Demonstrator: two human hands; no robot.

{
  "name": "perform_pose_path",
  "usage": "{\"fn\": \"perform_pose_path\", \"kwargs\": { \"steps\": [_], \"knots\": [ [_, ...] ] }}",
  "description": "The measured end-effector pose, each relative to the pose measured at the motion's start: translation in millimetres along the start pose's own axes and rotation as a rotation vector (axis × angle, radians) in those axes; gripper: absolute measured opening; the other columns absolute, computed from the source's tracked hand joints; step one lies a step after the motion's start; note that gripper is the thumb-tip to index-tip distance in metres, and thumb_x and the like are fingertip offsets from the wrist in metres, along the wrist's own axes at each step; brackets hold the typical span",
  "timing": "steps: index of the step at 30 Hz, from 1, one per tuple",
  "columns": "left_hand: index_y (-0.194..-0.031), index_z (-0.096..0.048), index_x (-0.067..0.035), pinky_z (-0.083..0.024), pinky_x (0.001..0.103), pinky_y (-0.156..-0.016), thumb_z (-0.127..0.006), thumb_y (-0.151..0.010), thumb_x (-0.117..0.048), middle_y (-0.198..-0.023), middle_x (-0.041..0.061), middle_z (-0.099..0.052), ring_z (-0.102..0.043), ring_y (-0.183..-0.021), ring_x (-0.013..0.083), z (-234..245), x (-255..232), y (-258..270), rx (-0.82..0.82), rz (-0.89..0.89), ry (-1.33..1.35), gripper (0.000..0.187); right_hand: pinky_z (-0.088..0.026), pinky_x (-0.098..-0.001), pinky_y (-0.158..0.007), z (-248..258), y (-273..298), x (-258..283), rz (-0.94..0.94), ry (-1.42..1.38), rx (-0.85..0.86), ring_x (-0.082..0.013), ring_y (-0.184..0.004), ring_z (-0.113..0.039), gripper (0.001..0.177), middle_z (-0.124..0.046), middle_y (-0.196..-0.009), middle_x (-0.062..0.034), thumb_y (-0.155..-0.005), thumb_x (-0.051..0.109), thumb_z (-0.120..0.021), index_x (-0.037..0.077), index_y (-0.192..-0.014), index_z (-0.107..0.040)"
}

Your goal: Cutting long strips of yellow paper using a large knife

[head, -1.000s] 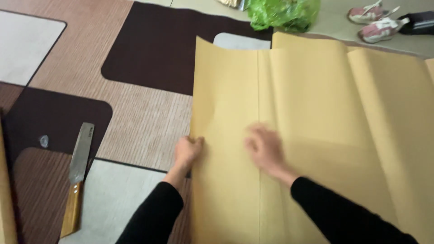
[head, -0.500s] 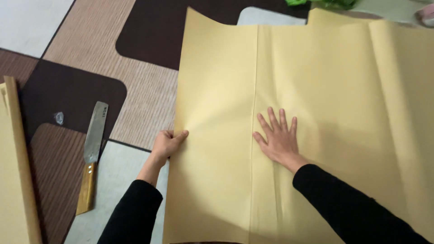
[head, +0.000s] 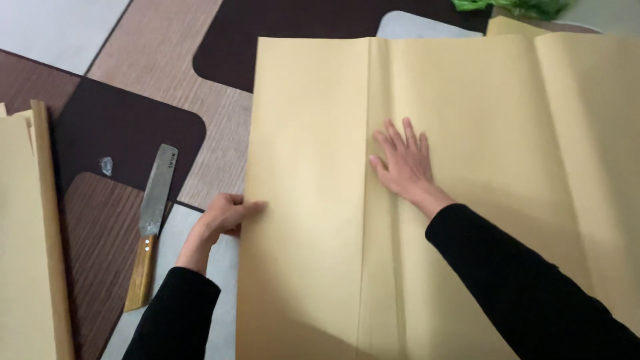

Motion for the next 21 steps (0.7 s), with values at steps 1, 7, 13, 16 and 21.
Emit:
{"fn": "perform_pose_path", "kwargs": {
  "steps": [1, 7, 13, 16, 21],
  "knots": [
    [-0.118, -0.084, 0.004, -0.069, 0.044, -0.067, -0.097, -0.087, -0.042, -0.087, 0.023, -0.082, -0.081, -0.069, 0.0338, 1, 0, -16, -0.003, 0.001, 0.004, 0.057, -0.025, -0.0766, -0.133, 3, -8, 2, 0.005, 0.001, 0.0, -0.047, -0.175, -0.02, 0.062, -0.035, -0.189, -0.0081, -0.113, 0.054, -0.053, 0.028, -0.17, -0.051],
    [-0.105, -0.091, -0.016, -0.069, 0.043, -0.069, -0.09, -0.092, -0.07, -0.087, 0.003, -0.086, -0.086, -0.081, 0.0255, 29, -42, -74, -0.289, -0.19, -0.122, 0.056, -0.005, -0.076, -0.138, -31, -39, 7, -0.051, -0.03, 0.187, -0.0369, -0.178, -0.013, 0.065, -0.021, -0.193, 0.0024, -0.121, 0.054, -0.025, 0.033, -0.183, -0.029],
    [-0.094, -0.091, -0.03, -0.065, 0.049, -0.075, -0.082, -0.096, -0.063, -0.081, 0.003, -0.081, -0.083, -0.088, 0.0338, 46, -30, -119, -0.477, -0.27, -0.229, 0.035, -0.014, -0.0825, -0.133, -32, -37, 11, -0.009, -0.053, 0.003, -0.0404, -0.175, -0.022, 0.063, -0.035, -0.187, -0.005, -0.12, 0.05, -0.041, 0.029, -0.179, -0.041],
    [-0.09, -0.091, -0.026, -0.061, 0.041, -0.065, -0.084, -0.099, -0.056, -0.074, 0.002, -0.079, -0.08, -0.074, 0.0263, 47, -27, -115, -0.457, -0.3, -0.185, 0.032, -0.014, -0.0812, -0.133, -33, -35, 9, -0.001, -0.047, -0.036, -0.0392, -0.174, -0.024, 0.062, -0.038, -0.186, -0.0054, -0.12, 0.053, -0.04, 0.029, -0.177, -0.046],
    [-0.094, -0.092, -0.022, -0.063, 0.05, -0.074, -0.083, -0.099, -0.055, -0.082, 0.011, -0.083, -0.083, -0.091, 0.0402, 48, -42, -96, -0.504, -0.289, -0.27, 0.034, -0.02, -0.0823, -0.131, -32, -44, 13, 0.011, -0.022, -0.036, -0.0392, -0.173, -0.026, 0.063, -0.039, -0.183, -0.0058, -0.115, 0.053, -0.047, 0.033, -0.175, -0.048]
  ]
}}
Point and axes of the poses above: each hand's wrist, its own y-axis away from the middle knuckle, its own z-axis out of the back of the hand, x = y × z, the point moved 8 cm from there along -y, towards the middle knuckle
